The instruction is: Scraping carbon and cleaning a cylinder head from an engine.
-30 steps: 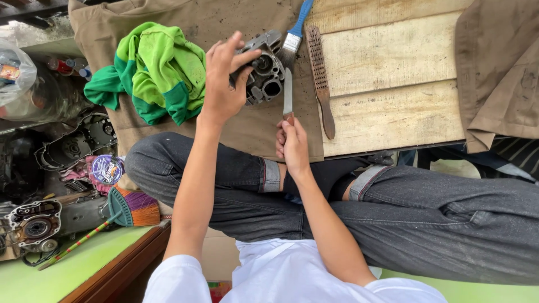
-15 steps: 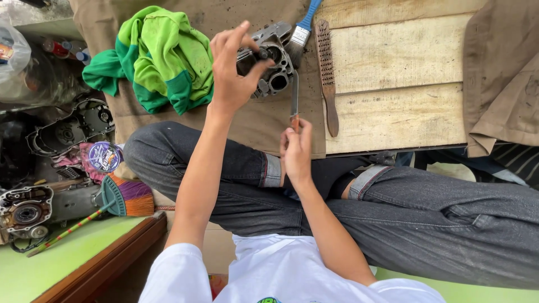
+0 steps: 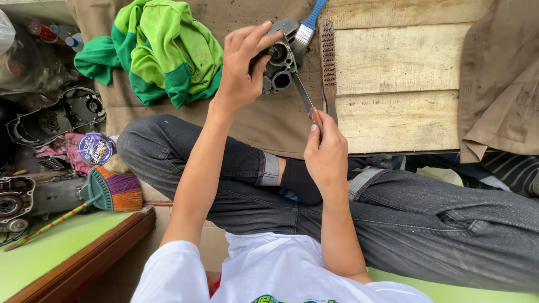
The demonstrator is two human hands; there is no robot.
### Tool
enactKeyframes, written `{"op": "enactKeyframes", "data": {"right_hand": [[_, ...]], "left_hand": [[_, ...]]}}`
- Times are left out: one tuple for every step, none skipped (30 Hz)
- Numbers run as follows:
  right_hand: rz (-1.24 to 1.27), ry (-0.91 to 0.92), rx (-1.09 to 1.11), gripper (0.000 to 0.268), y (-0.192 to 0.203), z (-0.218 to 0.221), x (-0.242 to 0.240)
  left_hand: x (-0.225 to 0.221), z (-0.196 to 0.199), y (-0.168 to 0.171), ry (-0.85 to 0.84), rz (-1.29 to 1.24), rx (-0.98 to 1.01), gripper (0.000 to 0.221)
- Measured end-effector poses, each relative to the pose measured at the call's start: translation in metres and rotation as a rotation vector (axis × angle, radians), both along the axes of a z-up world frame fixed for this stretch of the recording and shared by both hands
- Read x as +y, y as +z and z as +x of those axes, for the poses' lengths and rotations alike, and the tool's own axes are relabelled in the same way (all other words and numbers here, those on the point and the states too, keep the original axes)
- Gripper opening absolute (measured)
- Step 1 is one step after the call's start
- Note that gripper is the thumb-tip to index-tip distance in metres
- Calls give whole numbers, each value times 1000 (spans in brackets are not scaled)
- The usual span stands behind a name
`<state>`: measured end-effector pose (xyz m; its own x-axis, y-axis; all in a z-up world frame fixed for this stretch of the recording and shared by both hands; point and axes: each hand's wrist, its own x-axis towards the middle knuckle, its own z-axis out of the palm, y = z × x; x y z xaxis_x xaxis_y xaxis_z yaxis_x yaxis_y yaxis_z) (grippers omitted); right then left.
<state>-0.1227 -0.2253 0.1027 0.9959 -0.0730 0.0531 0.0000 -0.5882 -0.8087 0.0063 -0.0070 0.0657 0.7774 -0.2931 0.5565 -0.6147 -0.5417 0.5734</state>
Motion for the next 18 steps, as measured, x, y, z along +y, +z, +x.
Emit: {"op": "enactKeyframes", "data": {"right_hand": [[-2,2,-3,28,7,3,2],[-2,-19,16,32,14,5,5],[-4,-38,37,36,22,6,6],[-7,-35,38,36,25,7,7],[-33,-48,87,34,28,10,8],[-59,-62,137,33,32,12,9],[-62,-59,136,33,33,13,10],[-78,-53,148,32,34,14,11],[-94,-45,161,31,34,15,13],[-95,-41,160,31,35,15,12],[-108,-18,159,32,37,15,11],[-121,5,159,33,38,16,10],[-122,3,155,33,34,16,8],[-144,-1,117,33,30,17,6],[-167,-3,84,33,26,16,4],[-169,-4,85,33,29,16,3],[-155,20,86,34,33,16,3],[-140,44,87,35,37,16,3]], "left_hand": [[-3,1,3,2,-2,-3,68],[-5,1,7,7,-54,-60,72],[-9,0,10,15,-107,-114,77],[-8,-1,-2,19,-110,-113,77],[-7,-1,-14,81,-185,21,73],[-6,0,-25,143,-260,156,68],[-6,0,-23,146,-263,155,68],[-6,-1,-21,130,-235,71,66],[-5,-2,-19,115,-205,-12,64],[-6,-3,-8,119,-206,-13,64],[-6,-3,4,104,-131,-50,65],[-7,-3,15,88,-56,-87,66],[-9,-1,18,86,-57,-91,66],[-12,2,21,94,-87,-145,70],[-15,1,22,104,-120,-194,76],[-13,2,9,103,-122,-193,76],[-11,2,-5,130,-178,-101,68],[-9,1,-18,156,-233,-9,61]]}}
